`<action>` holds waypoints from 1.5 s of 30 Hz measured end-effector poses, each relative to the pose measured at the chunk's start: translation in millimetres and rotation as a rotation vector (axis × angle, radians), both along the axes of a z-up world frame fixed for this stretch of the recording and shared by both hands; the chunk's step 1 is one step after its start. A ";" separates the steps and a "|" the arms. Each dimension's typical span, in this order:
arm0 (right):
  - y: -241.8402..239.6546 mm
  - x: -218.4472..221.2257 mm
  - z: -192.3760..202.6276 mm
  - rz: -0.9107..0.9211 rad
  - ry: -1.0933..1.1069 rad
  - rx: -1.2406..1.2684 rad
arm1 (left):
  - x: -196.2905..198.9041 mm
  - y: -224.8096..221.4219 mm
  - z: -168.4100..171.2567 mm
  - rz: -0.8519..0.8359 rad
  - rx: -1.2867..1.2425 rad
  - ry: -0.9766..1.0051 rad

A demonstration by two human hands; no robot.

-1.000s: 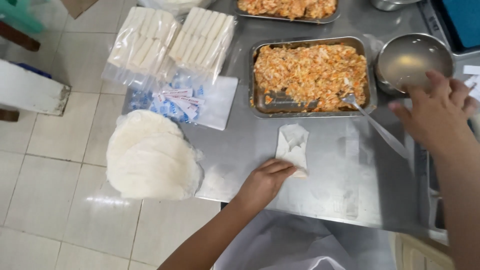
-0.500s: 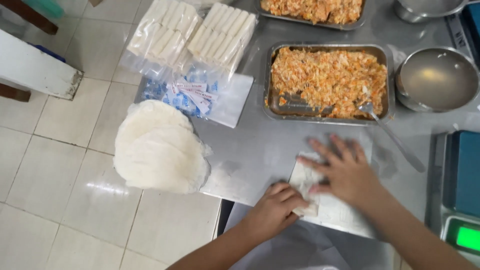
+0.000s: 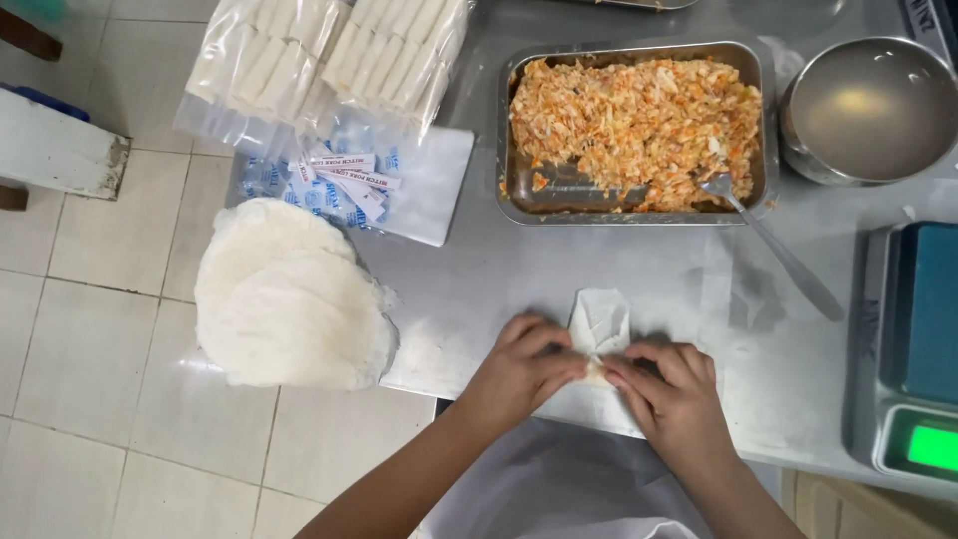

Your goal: The person is assembling spring rolls by placing a meat and vegetable filling onto rice paper wrappers and rolling them tightly.

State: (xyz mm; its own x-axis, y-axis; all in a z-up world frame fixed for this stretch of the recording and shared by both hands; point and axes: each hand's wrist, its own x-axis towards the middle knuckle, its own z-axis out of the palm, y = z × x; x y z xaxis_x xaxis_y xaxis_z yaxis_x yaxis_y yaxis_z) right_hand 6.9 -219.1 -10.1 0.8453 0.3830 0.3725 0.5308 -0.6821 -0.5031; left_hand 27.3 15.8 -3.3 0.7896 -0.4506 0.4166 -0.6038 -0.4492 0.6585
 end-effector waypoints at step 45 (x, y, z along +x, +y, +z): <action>-7.5 30.9 11.7 0.226 0.170 -0.101 | 21.7 -19.2 -25.3 0.140 0.161 -0.035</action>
